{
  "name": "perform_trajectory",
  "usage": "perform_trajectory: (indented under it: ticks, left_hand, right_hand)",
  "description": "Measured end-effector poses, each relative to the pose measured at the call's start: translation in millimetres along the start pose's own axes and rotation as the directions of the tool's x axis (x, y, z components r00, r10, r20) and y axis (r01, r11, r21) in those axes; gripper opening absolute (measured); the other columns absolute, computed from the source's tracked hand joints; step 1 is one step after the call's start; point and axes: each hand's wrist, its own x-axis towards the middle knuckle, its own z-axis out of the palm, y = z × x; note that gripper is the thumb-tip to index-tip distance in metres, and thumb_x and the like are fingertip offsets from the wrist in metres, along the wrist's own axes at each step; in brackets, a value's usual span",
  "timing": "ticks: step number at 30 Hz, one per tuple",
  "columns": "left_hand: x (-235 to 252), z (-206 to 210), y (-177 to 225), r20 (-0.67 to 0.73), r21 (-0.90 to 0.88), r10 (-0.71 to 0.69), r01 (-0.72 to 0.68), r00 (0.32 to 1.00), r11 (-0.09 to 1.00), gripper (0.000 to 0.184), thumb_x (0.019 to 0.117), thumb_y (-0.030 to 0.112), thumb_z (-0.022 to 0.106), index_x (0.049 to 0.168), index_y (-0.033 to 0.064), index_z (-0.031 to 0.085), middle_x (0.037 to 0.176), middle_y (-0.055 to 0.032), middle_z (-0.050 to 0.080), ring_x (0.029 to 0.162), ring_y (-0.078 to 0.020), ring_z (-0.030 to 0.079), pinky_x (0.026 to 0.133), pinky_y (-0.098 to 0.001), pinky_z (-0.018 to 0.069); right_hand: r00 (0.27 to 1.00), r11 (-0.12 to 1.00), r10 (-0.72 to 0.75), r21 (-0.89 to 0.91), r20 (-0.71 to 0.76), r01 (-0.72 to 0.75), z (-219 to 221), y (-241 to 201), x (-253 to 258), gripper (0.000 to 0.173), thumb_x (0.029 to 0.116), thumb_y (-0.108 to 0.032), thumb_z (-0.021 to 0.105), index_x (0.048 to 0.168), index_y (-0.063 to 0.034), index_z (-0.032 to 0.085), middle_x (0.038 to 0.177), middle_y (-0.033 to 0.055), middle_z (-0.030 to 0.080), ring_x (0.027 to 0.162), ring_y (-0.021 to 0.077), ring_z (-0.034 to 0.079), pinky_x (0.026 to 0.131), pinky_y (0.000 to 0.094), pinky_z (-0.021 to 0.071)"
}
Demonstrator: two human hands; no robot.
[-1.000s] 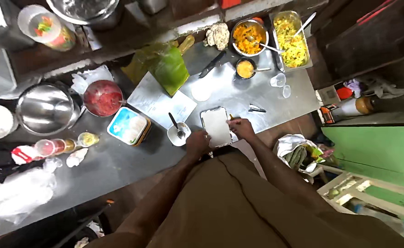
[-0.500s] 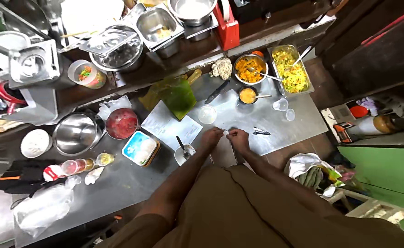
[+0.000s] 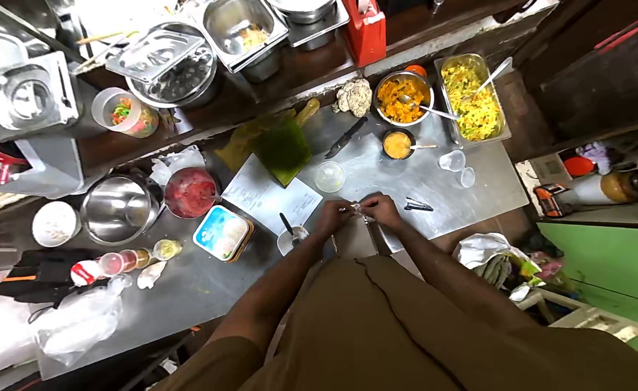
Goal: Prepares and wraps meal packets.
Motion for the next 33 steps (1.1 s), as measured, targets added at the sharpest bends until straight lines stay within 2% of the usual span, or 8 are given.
perform_trajectory:
  ticks: [5, 10, 16, 21, 24, 26, 30, 33]
  left_hand:
    - [12.3, -18.1, -5.5, 0.079, -0.128, -0.151, 0.161, 0.985, 0.979, 0.023, 0.097, 0.013, 0.071, 0.116, 0.002, 0.064, 0.097, -0.01, 0.077, 0.086, -0.0184, 0.074, 0.086, -0.0434, 0.0606]
    - [21.3, -26.2, -14.5, 0.148, -0.212, -0.186, 0.215, 0.971, 0.953, 0.02, 0.0927, 0.011, 0.076, 0.112, 0.0053, 0.072, 0.104, -0.0065, 0.076, 0.093, -0.0152, 0.074, 0.09, -0.0404, 0.0611]
    - [10.2, -24.0, -4.0, 0.078, -0.163, -0.073, 0.085, 0.994, 0.983, 0.015, 0.0906, 0.004, 0.074, 0.106, 0.0052, 0.074, 0.106, -0.0047, 0.075, 0.096, -0.014, 0.071, 0.092, -0.0384, 0.0604]
    - [15.5, -33.3, -17.7, 0.105, -0.17, -0.106, 0.123, 0.989, 0.978, 0.031, 0.0872, 0.022, 0.082, 0.113, 0.0081, 0.073, 0.102, -0.0015, 0.076, 0.092, -0.0102, 0.072, 0.091, -0.0352, 0.0606]
    - [33.7, -62.2, -0.6, 0.182, 0.004, -0.203, 0.205, 0.962, 0.979, 0.038, 0.0884, 0.032, 0.08, 0.119, 0.01, 0.072, 0.104, -0.0045, 0.076, 0.096, -0.0156, 0.072, 0.095, -0.0417, 0.0579]
    - [53.9, -85.9, 19.1, 0.148, 0.047, -0.184, 0.179, 0.972, 0.983, 0.03, 0.0977, 0.033, 0.068, 0.116, 0.0106, 0.074, 0.11, -0.0058, 0.074, 0.101, -0.0169, 0.071, 0.097, -0.0423, 0.0566]
    - [111.0, -129.8, 78.3, 0.007, -0.232, -0.173, 0.17, 0.985, 0.958, 0.028, 0.1066, 0.027, 0.056, 0.112, 0.0068, 0.074, 0.106, -0.007, 0.075, 0.092, -0.0184, 0.071, 0.087, -0.0416, 0.0597]
    - [149.7, -154.3, 140.1, 0.044, -0.56, -0.211, 0.199, 0.976, 0.804, 0.035, 0.109, 0.032, 0.051, 0.127, 0.006, 0.066, 0.115, -0.0117, 0.072, 0.095, -0.0221, 0.071, 0.085, -0.0417, 0.0588]
  right_hand:
    - [0.965, 0.972, 0.205, 0.085, 0.161, -0.221, -1.4, -17.2, 16.6, 0.048, 0.1016, -0.048, 0.061, 0.098, -0.0016, 0.071, 0.078, 0.0086, 0.068, 0.065, 0.0173, 0.068, 0.066, 0.0381, 0.0611]
    - [0.985, 0.998, 0.053, -0.051, 0.164, -0.046, 1.1, -17.6, 30.8, 0.023, 0.0903, -0.03, 0.08, 0.097, -0.0078, 0.079, 0.086, 0.0094, 0.074, 0.068, 0.0193, 0.069, 0.07, 0.0425, 0.0618]
    - [0.991, 0.977, -0.107, -0.174, 0.076, 0.119, 2.4, -21.9, 11.2, 0.007, 0.09, -0.017, 0.077, 0.094, -0.0113, 0.079, 0.09, 0.0054, 0.076, 0.081, 0.0199, 0.072, 0.081, 0.0489, 0.0612]
    - [1.0, 0.988, 0.023, -0.149, -0.015, -0.025, 6.0, -39.3, 25.7, 0.022, 0.0933, -0.034, 0.075, 0.099, -0.013, 0.079, 0.091, 0.002, 0.076, 0.079, 0.0145, 0.072, 0.078, 0.0403, 0.0626]
    - [0.951, 0.955, -0.243, -0.217, -0.19, 0.201, -11.2, -111.1, 44.2, 0.02, 0.0968, -0.028, 0.071, 0.1, -0.0096, 0.078, 0.096, 0.0058, 0.075, 0.089, 0.0186, 0.072, 0.085, 0.0435, 0.0603]
    - [0.838, 0.894, -0.431, -0.287, -0.336, 0.344, -40.5, -171.0, 65.1, 0.02, 0.099, -0.027, 0.068, 0.105, -0.0101, 0.077, 0.101, 0.0073, 0.073, 0.092, 0.0201, 0.07, 0.086, 0.0433, 0.06]
    - [0.594, 0.844, -0.529, -0.309, -0.606, 0.437, -129.8, -282.9, 131.9, 0.033, 0.1002, -0.03, 0.064, 0.123, -0.0058, 0.069, 0.12, 0.0159, 0.066, 0.103, 0.0267, 0.067, 0.09, 0.0468, 0.057]
    - [0.72, 0.921, -0.389, -0.234, -0.575, 0.311, -178.1, -319.7, 189.4, 0.046, 0.0994, -0.042, 0.064, 0.129, -0.0074, 0.066, 0.124, 0.0178, 0.067, 0.113, 0.0337, 0.065, 0.098, 0.0574, 0.0523]
